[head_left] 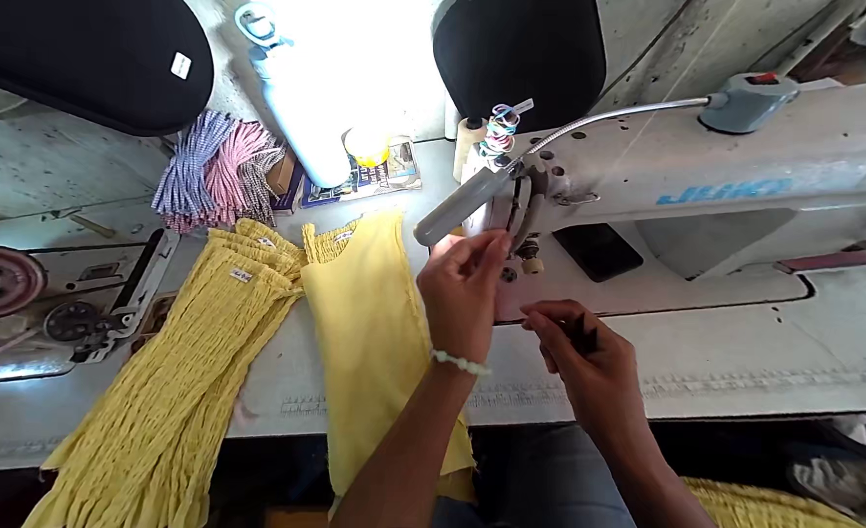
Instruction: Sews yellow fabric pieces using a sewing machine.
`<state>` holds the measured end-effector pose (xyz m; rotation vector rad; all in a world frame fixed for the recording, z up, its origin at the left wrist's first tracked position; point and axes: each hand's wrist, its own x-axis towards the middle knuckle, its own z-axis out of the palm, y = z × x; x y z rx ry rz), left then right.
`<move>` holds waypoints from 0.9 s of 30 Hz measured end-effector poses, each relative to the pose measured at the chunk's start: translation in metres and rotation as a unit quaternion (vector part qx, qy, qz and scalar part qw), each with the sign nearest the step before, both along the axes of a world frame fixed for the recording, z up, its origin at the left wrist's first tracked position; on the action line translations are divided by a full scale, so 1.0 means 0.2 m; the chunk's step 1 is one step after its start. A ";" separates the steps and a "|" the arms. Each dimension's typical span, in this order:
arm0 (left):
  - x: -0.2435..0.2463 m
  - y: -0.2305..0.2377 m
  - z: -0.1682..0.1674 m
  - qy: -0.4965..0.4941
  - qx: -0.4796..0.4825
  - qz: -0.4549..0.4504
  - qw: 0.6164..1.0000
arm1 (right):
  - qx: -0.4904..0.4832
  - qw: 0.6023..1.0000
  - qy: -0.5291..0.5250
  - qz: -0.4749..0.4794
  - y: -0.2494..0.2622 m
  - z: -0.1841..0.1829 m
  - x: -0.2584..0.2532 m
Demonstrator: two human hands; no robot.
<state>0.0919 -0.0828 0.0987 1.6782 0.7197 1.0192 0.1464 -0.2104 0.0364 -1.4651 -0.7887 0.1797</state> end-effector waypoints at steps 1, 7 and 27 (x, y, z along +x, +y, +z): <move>0.03 0.00 0.02 0.007 -0.022 -0.001 1.000 | -0.006 1.000 -0.002 0.000 -0.02 -0.01 0.00; -0.04 -0.01 -0.06 -0.009 0.018 -0.033 0.999 | -0.003 1.000 -0.014 0.017 0.00 0.04 0.02; -0.08 0.02 -0.10 0.076 0.565 -0.295 0.767 | -0.051 0.995 0.001 0.081 -0.22 -0.13 0.11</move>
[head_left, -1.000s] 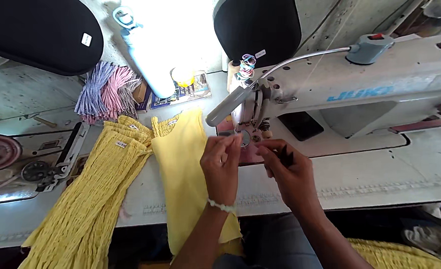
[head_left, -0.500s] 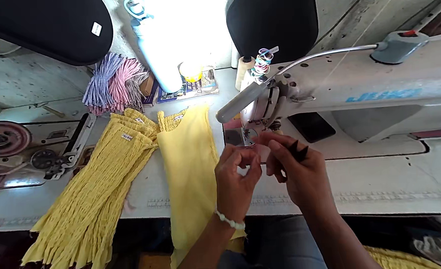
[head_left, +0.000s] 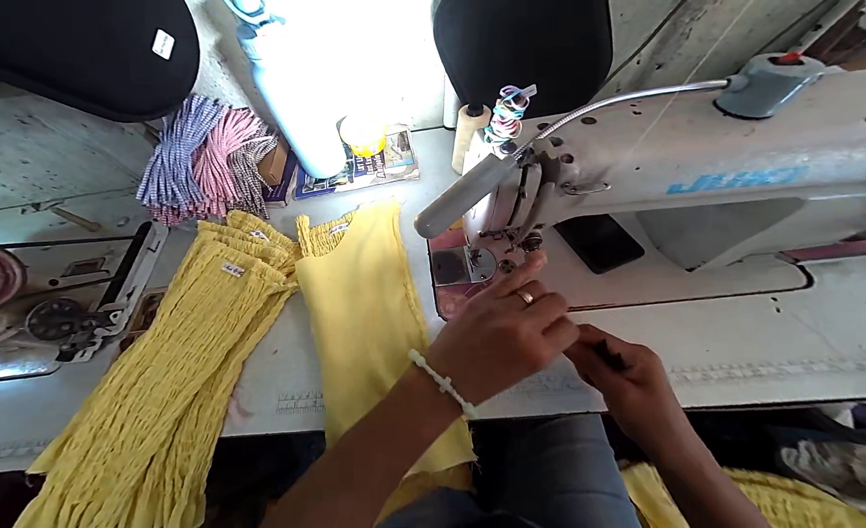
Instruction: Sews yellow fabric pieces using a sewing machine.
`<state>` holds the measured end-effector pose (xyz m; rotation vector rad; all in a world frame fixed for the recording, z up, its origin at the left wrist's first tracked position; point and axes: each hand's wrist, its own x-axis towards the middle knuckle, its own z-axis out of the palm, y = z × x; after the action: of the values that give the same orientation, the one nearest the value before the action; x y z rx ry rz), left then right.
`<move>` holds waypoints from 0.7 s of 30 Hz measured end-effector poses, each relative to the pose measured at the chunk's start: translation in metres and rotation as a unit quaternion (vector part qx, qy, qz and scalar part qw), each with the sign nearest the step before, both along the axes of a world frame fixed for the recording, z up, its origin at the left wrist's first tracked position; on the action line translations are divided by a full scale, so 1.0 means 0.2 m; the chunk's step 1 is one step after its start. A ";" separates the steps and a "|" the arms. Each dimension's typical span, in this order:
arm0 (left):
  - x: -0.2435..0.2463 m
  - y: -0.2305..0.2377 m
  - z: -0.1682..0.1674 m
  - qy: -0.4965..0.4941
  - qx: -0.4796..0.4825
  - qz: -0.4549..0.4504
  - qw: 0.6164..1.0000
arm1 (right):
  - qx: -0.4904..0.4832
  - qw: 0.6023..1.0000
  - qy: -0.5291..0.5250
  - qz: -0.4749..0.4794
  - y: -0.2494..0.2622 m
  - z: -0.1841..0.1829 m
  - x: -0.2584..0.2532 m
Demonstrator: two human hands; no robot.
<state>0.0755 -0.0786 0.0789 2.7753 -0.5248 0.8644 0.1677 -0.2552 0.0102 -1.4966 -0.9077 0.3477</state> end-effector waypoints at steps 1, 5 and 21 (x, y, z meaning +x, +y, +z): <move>-0.01 0.01 -0.04 0.023 -0.021 -0.006 1.000 | -0.021 0.999 -0.026 0.006 -0.04 -0.02 0.02; -0.09 0.10 -0.23 0.144 -0.228 0.059 0.961 | -0.177 0.955 -0.224 -0.080 -0.08 -0.07 0.10; -0.02 0.12 -0.31 0.025 -0.206 0.265 0.942 | -0.236 0.908 -0.338 -0.080 0.42 0.04 0.05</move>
<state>0.0712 -0.0543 0.0162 2.5493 0.3992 0.8693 0.1785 -0.1718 0.0184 -2.1934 -1.2877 -0.1043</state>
